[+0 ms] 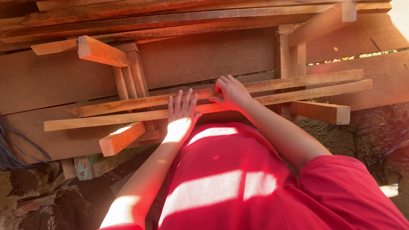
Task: Sorting wooden slats and marking them with a pencil for further processing.
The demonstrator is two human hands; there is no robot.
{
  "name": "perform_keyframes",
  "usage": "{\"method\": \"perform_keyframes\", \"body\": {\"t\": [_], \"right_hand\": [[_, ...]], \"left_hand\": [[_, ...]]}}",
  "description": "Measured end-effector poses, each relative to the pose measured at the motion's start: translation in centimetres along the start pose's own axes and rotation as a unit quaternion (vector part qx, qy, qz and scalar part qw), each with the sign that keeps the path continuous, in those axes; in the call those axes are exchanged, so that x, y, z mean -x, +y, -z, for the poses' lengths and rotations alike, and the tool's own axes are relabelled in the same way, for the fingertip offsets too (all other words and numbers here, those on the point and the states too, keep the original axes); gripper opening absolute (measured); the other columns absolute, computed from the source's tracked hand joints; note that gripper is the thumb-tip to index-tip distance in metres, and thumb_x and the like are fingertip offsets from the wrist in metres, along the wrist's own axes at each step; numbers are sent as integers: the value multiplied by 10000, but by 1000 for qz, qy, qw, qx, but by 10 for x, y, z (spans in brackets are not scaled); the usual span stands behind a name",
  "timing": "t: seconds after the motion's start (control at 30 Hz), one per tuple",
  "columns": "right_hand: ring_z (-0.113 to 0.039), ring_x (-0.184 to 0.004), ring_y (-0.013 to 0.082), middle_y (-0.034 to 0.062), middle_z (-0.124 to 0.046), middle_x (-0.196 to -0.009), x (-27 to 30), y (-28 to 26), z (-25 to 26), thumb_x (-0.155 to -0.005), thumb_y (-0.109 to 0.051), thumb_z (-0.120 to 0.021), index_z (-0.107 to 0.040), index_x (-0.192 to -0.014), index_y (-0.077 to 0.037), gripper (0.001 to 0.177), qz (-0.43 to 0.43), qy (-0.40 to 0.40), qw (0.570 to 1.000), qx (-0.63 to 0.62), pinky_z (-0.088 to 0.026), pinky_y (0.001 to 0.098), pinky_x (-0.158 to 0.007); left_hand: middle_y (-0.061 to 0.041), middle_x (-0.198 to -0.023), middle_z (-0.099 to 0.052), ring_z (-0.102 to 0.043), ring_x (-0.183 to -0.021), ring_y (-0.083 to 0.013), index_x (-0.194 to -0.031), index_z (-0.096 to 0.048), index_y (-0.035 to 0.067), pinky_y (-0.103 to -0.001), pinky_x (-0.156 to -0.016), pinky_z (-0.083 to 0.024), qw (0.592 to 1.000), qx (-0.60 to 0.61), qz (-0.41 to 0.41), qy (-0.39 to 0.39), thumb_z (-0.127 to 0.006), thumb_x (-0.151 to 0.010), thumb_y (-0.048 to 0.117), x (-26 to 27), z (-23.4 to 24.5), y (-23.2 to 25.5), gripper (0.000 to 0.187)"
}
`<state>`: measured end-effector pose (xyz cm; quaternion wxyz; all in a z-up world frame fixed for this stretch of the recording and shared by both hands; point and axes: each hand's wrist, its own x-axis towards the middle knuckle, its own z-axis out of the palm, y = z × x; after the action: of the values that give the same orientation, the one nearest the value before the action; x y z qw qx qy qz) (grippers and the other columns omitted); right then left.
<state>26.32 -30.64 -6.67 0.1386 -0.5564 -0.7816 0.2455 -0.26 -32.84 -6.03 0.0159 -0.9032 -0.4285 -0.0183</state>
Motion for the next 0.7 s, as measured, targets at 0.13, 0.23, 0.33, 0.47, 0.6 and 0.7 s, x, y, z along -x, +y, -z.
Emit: {"method": "perform_keyframes", "body": {"t": [0.13,0.23,0.33,0.47,0.6,0.7], "right_hand": [[-656,-1032,339,87,-621,-1113,2,-12,4,-951,-502,-675,-527,-1258,-159,483,-72,-47,995,-55,-525,469,-811],[-676,-1022,296,45,-662,-1101,3,-17,11,-970,-526,-605,-585,-1280,-168,474,-56,-85,995,22,-528,442,-833],[-667,-1047,338,115,-667,-1191,-1,-13,16,-1017,-519,-538,-584,-1318,-125,498,-61,-131,990,-3,-527,463,-889],[-646,-1039,306,87,-636,-1196,1,-11,15,-957,-617,-589,-538,-1356,-145,620,-43,-134,990,26,-509,454,-873],[-647,-940,319,73,-577,-1167,2,-6,9,-982,-554,-619,-540,-1287,-144,517,-43,-108,993,-13,-521,450,-832],[-650,-876,313,94,-543,-1170,3,1,1,-1016,-564,-542,-559,-1265,-112,516,25,-90,994,65,-549,426,-777]], "left_hand": [[-30,-1615,-437,-363,-1502,-318,-1533,-478,270,-611,-1245,-149,999,35,7,-36,-612,-970,587,2,-9,2,660],[-39,-1615,-425,-374,-1493,-318,-1538,-468,249,-599,-1227,-200,998,39,2,-49,-587,-985,573,3,-6,2,652],[-39,-1610,-417,-377,-1483,-321,-1533,-468,264,-620,-1216,-202,996,53,6,-67,-572,-997,572,0,-4,1,627],[-39,-1612,-416,-370,-1487,-321,-1491,-514,261,-619,-1201,-230,995,62,13,-71,-604,-978,552,0,-5,1,597],[-29,-1615,-411,-365,-1489,-311,-1484,-519,263,-602,-1196,-254,997,58,17,-57,-627,-951,548,1,-8,2,614],[-43,-1619,-403,-349,-1501,-332,-1477,-530,245,-587,-1198,-266,996,69,13,-53,-622,-979,513,2,-9,3,573]]}}
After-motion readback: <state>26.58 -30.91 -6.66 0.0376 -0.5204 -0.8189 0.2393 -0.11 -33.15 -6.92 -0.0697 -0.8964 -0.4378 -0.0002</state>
